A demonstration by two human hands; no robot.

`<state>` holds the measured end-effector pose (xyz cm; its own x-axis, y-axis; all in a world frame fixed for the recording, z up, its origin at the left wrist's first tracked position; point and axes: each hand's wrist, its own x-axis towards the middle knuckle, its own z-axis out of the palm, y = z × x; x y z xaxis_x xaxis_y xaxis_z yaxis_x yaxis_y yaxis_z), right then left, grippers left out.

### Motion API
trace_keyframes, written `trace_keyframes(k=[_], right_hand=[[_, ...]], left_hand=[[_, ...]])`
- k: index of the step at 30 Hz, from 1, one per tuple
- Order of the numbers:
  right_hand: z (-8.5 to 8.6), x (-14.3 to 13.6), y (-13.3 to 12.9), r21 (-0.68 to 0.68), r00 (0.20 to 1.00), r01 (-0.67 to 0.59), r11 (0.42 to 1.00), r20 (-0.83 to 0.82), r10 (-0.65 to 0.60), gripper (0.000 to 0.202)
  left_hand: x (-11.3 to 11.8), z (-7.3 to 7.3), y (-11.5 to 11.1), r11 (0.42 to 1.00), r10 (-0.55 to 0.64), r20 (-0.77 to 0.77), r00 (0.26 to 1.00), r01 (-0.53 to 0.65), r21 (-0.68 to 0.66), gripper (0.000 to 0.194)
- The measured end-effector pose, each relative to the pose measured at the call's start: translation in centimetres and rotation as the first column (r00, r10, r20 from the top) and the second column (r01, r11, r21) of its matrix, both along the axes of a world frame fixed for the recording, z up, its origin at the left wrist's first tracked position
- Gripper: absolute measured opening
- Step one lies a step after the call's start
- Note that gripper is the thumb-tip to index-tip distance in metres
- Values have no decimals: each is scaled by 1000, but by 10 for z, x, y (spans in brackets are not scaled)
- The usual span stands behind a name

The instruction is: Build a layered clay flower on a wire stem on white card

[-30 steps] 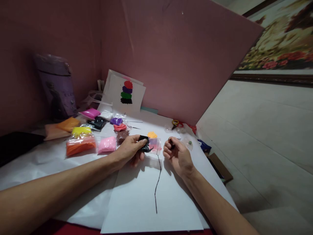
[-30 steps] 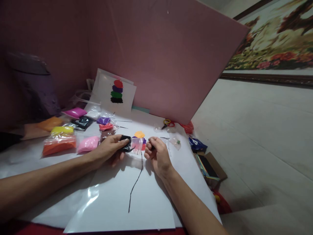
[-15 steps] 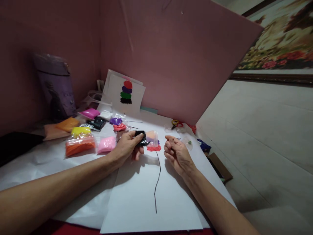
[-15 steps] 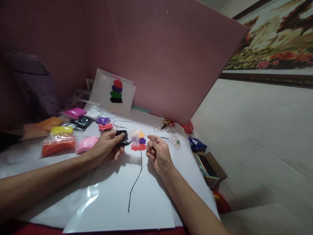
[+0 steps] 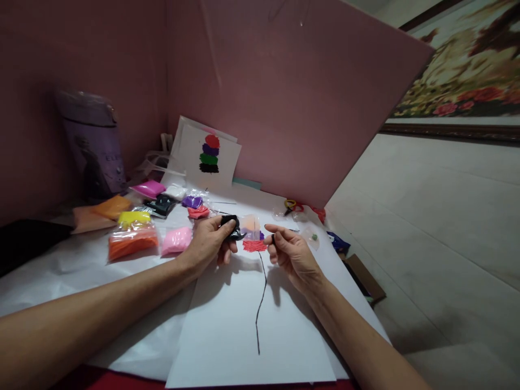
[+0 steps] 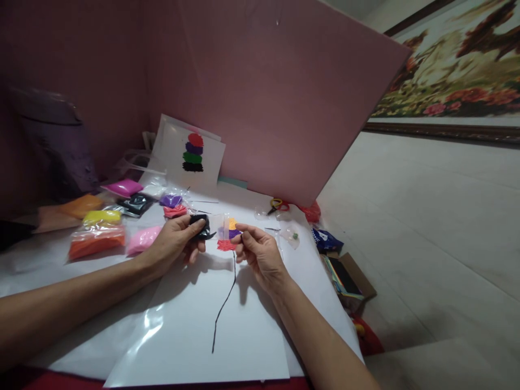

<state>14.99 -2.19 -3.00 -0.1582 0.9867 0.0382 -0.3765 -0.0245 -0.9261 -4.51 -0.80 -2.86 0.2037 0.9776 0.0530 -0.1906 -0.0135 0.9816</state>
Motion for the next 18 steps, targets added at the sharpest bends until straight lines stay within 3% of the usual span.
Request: trace_keyframes(k=[10,18], right_hand=[[5,-2,-3,10,1000,5,1000,-26,-5,38],[-1,7,7,58,978,209,976,-25,-208,39]], left_hand=[[1,2,-1,1000,16,-26,1000,-16,-10,20],[-2,2,4,997,76,25,997,-75,-6,21]])
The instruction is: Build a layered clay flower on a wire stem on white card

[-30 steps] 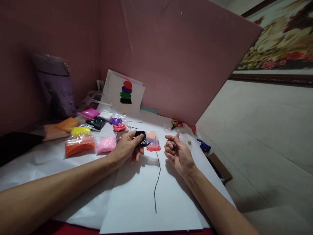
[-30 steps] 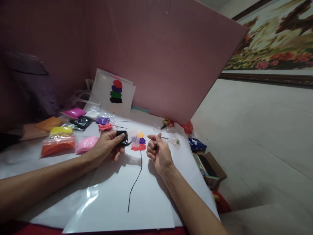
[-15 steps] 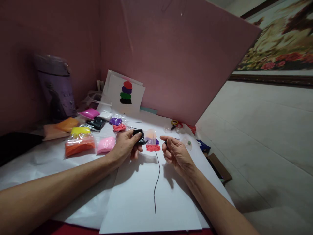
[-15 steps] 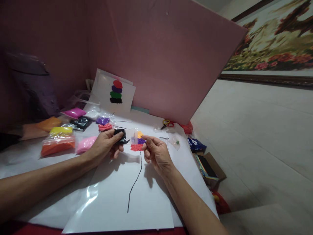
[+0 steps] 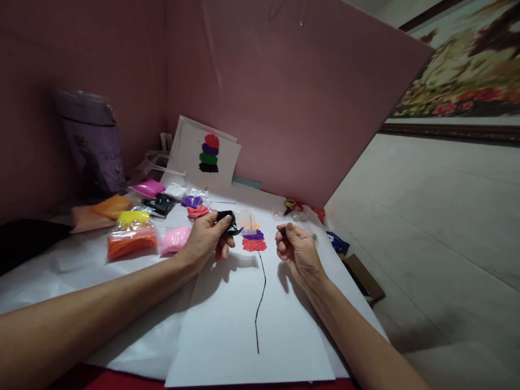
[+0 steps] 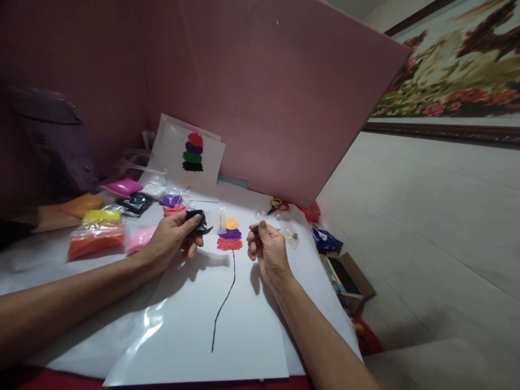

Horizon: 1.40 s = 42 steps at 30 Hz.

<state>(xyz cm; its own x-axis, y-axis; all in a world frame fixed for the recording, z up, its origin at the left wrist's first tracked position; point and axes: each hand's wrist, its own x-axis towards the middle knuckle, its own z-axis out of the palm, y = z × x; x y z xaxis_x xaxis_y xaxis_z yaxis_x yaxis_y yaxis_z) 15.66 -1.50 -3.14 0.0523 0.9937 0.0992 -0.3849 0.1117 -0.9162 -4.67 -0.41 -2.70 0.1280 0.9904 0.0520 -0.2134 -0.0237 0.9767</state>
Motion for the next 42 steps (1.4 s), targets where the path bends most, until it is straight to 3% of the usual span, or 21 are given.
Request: trace_keyframes(k=[6,14,20,37,42], right_hand=[[-4,-5,-1,64,993,15,998,117,-22,33],[-2,-8,-6,56,993,-34,998,115,28,35],[-8,-8,-2,137,981,20,990,187,-46,30],[-7,-7,-1,172,984,53,984,159,-81,29],[-4,-8,-4,129,983,80,988,156,-100,35]], left_hand=[[1,0,-2,1000,-19,-33,999,19,0,18],[2,0,-4,999,-45,-65,997,44,-9,17],[2,-1,-3,998,-59,-71,996,59,3,18],[0,-6,0,998,-67,-62,996,68,9,19],[2,-7,0,998,-67,-55,996,67,14,19]])
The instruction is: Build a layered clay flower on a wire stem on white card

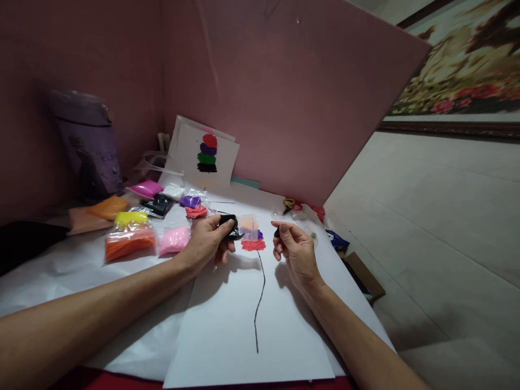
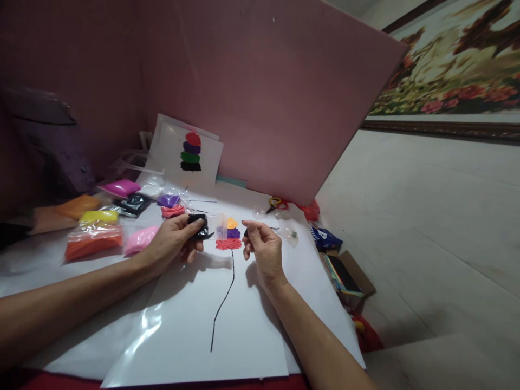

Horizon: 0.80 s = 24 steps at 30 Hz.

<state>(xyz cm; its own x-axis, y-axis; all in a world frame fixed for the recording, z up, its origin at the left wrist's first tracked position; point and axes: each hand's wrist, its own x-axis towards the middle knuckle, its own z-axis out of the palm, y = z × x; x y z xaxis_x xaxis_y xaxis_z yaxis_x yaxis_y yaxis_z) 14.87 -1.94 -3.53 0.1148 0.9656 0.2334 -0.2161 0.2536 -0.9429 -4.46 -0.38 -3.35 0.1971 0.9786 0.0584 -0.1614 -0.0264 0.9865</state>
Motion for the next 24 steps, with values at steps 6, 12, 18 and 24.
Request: trace_keyframes(k=[6,12,18,24], right_hand=[[-3,1,3,-1,1000,4,1000,-20,-4,31],[0,1,2,-28,999,-3,1000,-49,2,34],[-2,0,1,-88,997,-65,994,-38,62,42],[-4,0,2,-69,998,-66,995,-17,65,33]], left_hand=[[0,2,-1,1000,24,2,1000,-24,-8,18],[-2,4,0,992,112,49,992,-115,45,18],[-2,2,1,988,133,60,989,-137,65,19],[-1,5,0,989,142,49,989,-144,38,18]])
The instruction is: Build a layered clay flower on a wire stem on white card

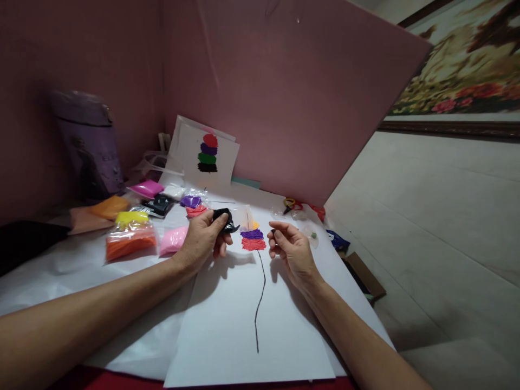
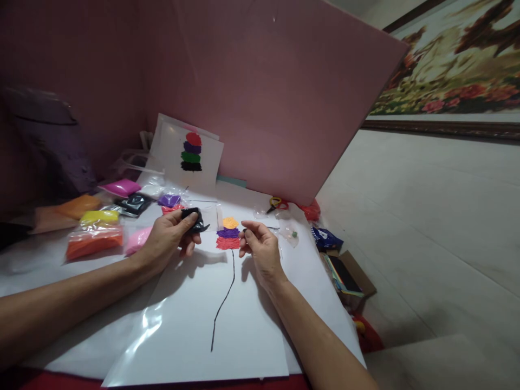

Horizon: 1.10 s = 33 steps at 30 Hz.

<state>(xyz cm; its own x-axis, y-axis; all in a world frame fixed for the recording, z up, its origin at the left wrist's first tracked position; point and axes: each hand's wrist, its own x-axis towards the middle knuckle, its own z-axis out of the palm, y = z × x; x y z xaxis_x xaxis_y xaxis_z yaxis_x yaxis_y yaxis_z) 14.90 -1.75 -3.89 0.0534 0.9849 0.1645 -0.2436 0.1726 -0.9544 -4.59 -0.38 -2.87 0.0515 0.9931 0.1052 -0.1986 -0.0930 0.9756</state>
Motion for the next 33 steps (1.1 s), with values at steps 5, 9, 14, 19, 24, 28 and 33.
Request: trace_keyframes(k=[5,9,14,19,24,28,33], right_hand=[[2,0,-3,-15,998,-41,999,-44,40,29],[3,0,-5,-36,995,-65,997,-74,62,30],[2,-1,-2,-28,996,-72,997,-55,71,36],[2,0,0,0,998,-66,998,-12,66,38],[2,1,-1,8,998,-60,998,-7,60,35],[0,1,0,-3,998,-56,998,-18,56,33],[-1,0,0,17,998,-52,998,-25,53,24]], left_hand=[[0,2,-2,1000,-6,-5,1000,6,-10,19],[0,3,-3,1000,-9,-10,1000,8,-26,19],[1,3,-3,1000,-9,-12,1000,9,-15,18],[1,3,-3,1000,-14,-9,1000,14,-13,21],[1,3,-3,1000,-16,-16,1000,16,-12,20],[1,3,-3,999,-32,-18,999,32,-18,19],[2,2,-3,998,-57,-37,998,56,-26,20]])
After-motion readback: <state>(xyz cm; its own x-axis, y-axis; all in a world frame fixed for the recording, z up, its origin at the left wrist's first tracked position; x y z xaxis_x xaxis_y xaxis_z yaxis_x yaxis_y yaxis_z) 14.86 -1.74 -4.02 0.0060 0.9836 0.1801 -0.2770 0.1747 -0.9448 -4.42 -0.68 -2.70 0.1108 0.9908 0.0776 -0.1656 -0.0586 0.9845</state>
